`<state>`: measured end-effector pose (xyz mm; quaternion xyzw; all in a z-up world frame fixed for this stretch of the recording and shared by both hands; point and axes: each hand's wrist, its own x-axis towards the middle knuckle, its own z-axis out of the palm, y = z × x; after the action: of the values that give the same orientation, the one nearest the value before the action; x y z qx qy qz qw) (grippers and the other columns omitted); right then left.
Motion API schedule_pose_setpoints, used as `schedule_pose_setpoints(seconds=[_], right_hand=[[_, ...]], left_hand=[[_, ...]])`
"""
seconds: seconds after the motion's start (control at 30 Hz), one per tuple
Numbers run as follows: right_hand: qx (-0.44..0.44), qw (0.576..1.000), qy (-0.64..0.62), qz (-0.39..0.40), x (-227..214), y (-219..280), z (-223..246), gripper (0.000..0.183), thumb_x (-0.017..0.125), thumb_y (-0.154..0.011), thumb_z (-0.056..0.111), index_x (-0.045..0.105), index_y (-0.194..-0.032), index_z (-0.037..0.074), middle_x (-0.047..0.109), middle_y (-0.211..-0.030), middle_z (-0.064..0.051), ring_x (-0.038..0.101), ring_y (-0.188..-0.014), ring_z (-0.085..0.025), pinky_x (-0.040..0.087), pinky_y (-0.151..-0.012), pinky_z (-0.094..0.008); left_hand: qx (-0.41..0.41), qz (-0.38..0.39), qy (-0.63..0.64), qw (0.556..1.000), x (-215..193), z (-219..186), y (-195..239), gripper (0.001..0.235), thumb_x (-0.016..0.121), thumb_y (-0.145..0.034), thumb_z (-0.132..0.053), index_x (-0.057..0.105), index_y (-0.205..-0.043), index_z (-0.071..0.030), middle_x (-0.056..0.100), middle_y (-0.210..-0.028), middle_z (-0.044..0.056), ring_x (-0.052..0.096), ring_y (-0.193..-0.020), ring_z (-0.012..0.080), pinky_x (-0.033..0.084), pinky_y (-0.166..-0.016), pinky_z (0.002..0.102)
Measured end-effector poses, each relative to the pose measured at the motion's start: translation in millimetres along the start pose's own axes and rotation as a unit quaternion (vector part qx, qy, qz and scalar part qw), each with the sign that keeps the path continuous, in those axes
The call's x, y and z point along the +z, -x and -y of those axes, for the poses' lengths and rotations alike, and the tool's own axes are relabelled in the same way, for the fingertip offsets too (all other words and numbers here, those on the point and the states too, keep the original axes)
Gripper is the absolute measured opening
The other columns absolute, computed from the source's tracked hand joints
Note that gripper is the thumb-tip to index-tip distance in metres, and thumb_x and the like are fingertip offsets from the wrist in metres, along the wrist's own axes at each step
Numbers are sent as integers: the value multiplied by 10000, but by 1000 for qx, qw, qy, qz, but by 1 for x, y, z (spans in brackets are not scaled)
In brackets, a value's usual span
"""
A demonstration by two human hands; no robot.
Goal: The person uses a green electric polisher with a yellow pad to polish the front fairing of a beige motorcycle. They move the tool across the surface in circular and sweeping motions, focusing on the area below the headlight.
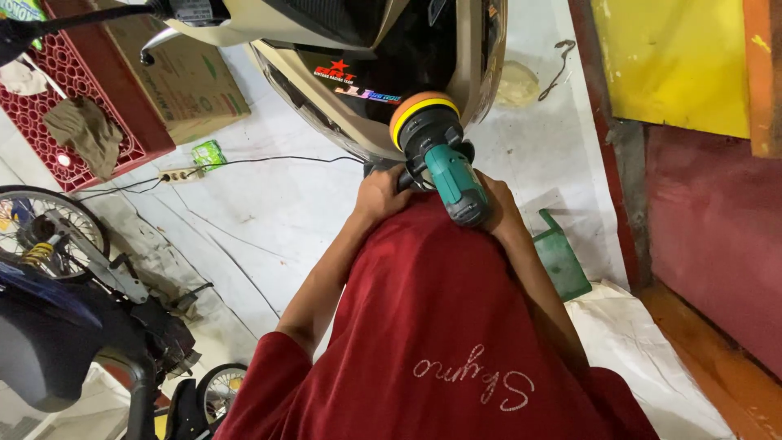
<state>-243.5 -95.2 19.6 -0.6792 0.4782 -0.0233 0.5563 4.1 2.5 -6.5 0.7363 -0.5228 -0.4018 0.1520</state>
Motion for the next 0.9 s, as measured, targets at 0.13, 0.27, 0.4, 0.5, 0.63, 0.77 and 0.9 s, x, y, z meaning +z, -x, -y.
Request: schedule_pose_setpoints(seconds=[0.13, 0.27, 0.4, 0.5, 0.63, 0.77, 0.9], right_hand=[[1, 1000, -24, -2, -7, 1, 25, 349, 644, -939, 327, 650, -1216, 115, 767, -995, -177, 754, -911, -338, 565, -809, -402], [14, 1000, 7, -4, -6, -1, 26, 357, 668, -931, 339, 659, -1210, 116, 760, -991, -188, 741, -912, -347, 557, -784, -407], [-5, 1000, 8, -6, -7, 0, 30, 359, 685, -904, 317, 653, -1190, 102, 753, -974, -203, 741, -888, -367, 563, -777, -410], [29, 1000, 11, -3, -7, 1, 39, 341, 691, -904, 324, 665, -1164, 104, 757, -946, -206, 758, -889, -367, 567, -768, -413], [-16, 1000, 18, -13, -6, -1, 42, 388, 705, -868, 292, 648, -1194, 90, 749, -964, -220, 741, -896, -392, 565, -761, -420], [14, 999, 49, -11, -4, -2, 43, 391, 730, -849, 290, 654, -1172, 84, 746, -951, -232, 733, -893, -406, 562, -748, -436], [12, 998, 56, -19, -5, -2, 47, 391, 727, -850, 285, 653, -1174, 80, 741, -955, -240, 734, -914, -417, 567, -756, -454]], left_hand=[[11, -15, 7, 1000, -2, 2, -1, 441, 733, -784, -299, 693, -1191, -135, 728, -938, 229, 687, -895, 442, 543, -790, 516], [25, -11, 7, 1000, -9, -1, -1, 447, 755, -770, -307, 690, -1175, -128, 726, -932, 230, 688, -896, 438, 541, -790, 514], [19, -1, 23, 1000, -11, 1, -2, 452, 728, -767, -274, 692, -1197, -139, 731, -941, 219, 697, -898, 422, 551, -795, 498], [2, 7, 29, 1000, -16, -2, -1, 423, 720, -784, -276, 705, -1186, -148, 734, -944, 214, 701, -905, 413, 552, -796, 494], [8, 2, 28, 1000, -19, -2, -1, 432, 725, -773, -276, 701, -1181, -137, 734, -940, 215, 695, -893, 421, 545, -791, 499], [17, -2, 20, 1000, -18, 6, -3, 409, 744, -774, -286, 707, -1149, -127, 736, -942, 214, 701, -902, 416, 551, -796, 493], [7, 9, 34, 999, -31, -5, -3, 493, 748, -762, -280, 688, -1225, -124, 729, -921, 221, 695, -876, 423, 548, -790, 496]])
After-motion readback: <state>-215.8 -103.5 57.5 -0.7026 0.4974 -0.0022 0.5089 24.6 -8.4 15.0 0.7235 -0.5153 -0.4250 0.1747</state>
